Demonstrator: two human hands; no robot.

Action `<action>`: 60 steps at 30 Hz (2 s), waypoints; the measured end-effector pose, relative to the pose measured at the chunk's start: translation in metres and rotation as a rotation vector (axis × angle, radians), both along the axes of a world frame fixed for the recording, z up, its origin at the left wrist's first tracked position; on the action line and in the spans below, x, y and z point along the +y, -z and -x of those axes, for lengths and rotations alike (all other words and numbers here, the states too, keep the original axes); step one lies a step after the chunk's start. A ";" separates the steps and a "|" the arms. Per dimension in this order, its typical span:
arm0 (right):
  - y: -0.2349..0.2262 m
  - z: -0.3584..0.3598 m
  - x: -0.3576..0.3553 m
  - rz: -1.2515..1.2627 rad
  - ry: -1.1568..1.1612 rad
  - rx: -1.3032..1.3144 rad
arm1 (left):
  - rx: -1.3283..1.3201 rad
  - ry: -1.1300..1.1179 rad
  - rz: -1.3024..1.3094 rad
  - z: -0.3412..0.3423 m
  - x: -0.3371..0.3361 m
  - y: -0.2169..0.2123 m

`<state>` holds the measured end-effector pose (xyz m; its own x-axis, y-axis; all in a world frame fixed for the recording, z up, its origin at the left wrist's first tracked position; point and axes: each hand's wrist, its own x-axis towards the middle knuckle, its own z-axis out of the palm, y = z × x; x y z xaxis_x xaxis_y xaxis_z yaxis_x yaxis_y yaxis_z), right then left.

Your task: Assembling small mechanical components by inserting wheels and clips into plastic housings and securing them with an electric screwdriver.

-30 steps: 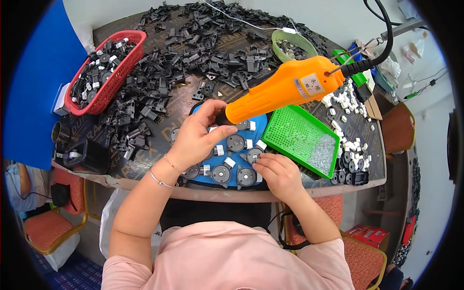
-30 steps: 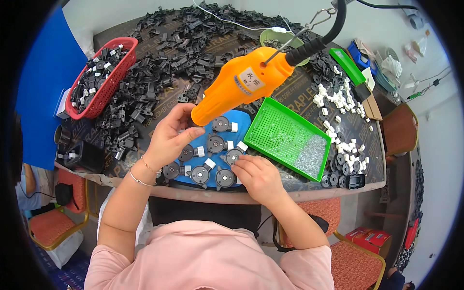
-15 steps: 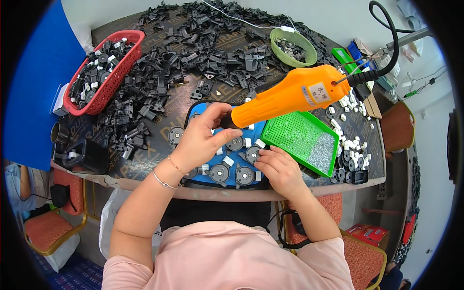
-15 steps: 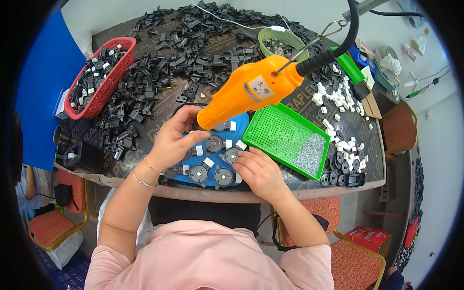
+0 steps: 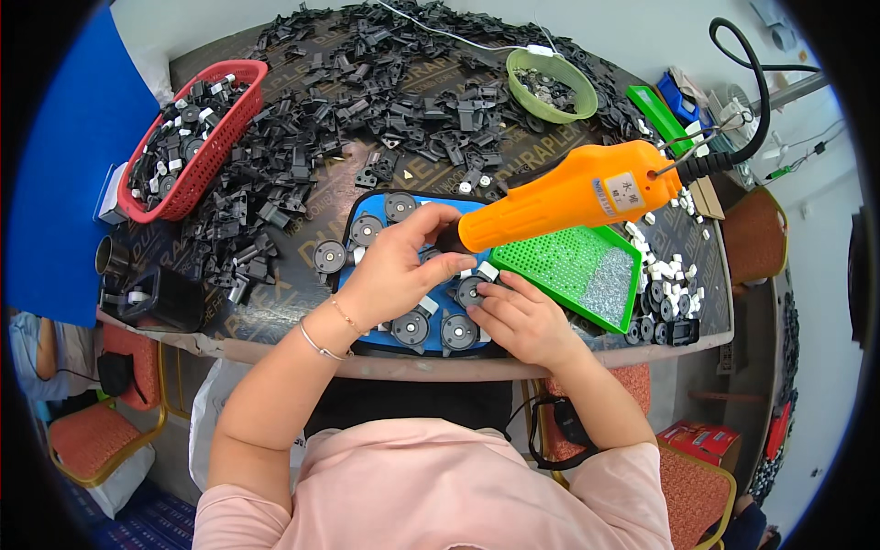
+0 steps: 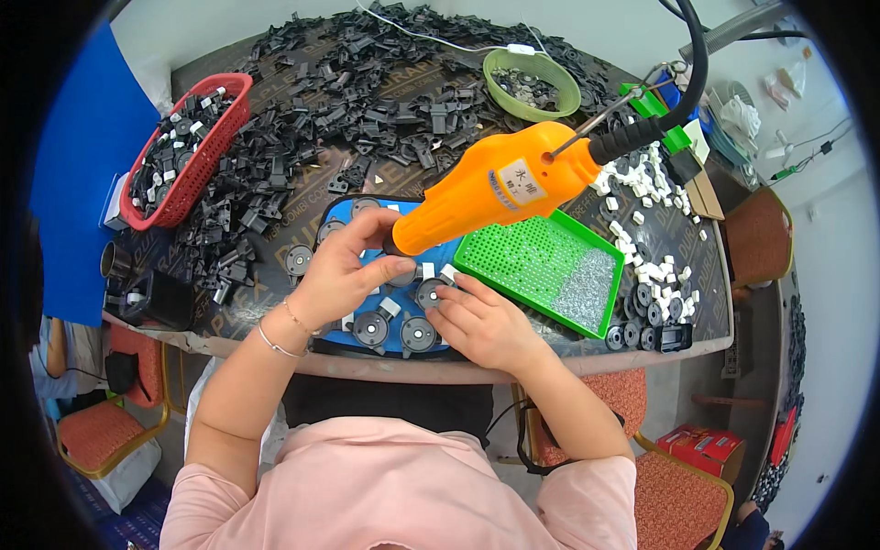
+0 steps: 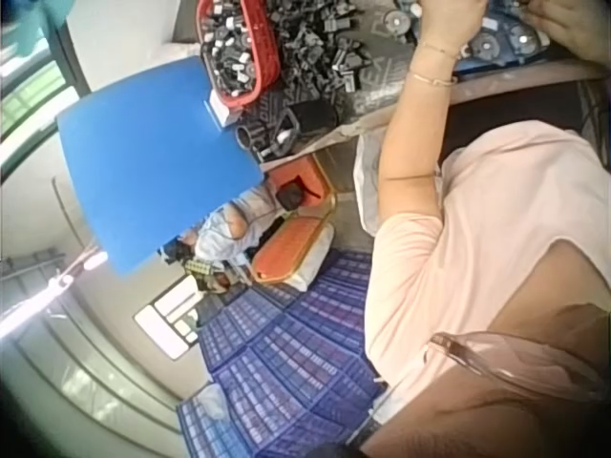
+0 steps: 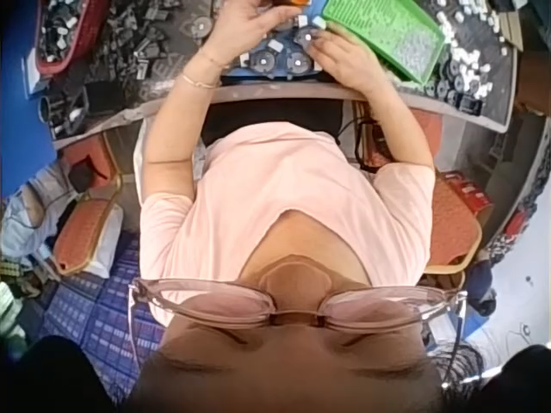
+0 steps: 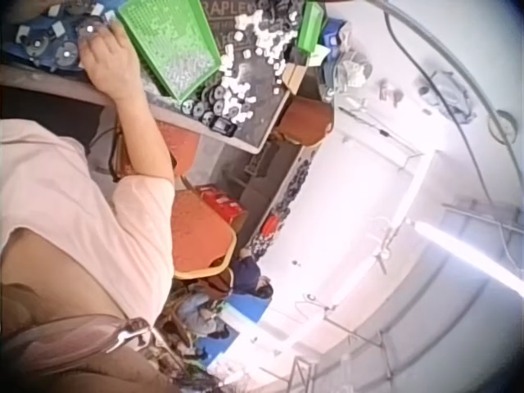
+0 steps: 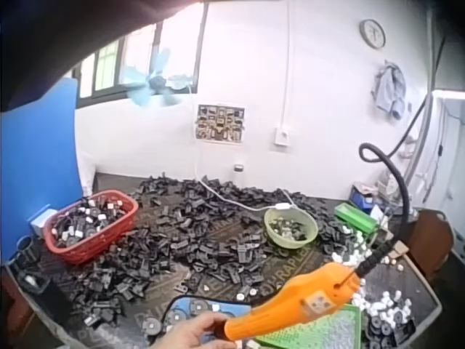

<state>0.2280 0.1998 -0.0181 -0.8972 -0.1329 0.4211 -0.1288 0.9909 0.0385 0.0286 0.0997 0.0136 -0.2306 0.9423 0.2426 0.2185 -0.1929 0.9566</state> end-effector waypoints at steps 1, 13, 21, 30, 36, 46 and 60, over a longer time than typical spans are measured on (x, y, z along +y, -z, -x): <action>0.000 0.000 0.002 -0.001 0.001 -0.001 | 0.006 -0.005 0.003 0.000 0.000 0.000; -0.012 -0.007 0.028 0.677 0.086 0.110 | 0.110 -0.024 -0.002 -0.004 0.004 0.001; -0.070 0.018 0.033 1.656 -0.228 0.364 | 0.452 0.068 -0.029 -0.025 0.013 0.000; -0.075 0.006 0.045 1.389 -0.180 0.904 | 0.796 -0.052 0.248 -0.036 -0.001 0.010; -0.074 0.008 0.040 1.281 0.121 0.920 | 0.921 -0.194 0.176 -0.046 0.003 0.015; -0.047 0.013 0.039 1.349 0.208 0.877 | 0.846 -0.224 0.251 -0.048 0.009 0.018; -0.043 0.017 0.036 1.313 0.200 0.852 | 0.818 -0.190 0.281 -0.044 0.009 0.023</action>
<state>0.2109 0.2361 0.0246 -0.3041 0.8029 0.5127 -0.3865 0.3879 -0.8368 0.0729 0.1090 -0.0099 -0.2450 0.9554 0.1650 0.8595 0.1353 0.4929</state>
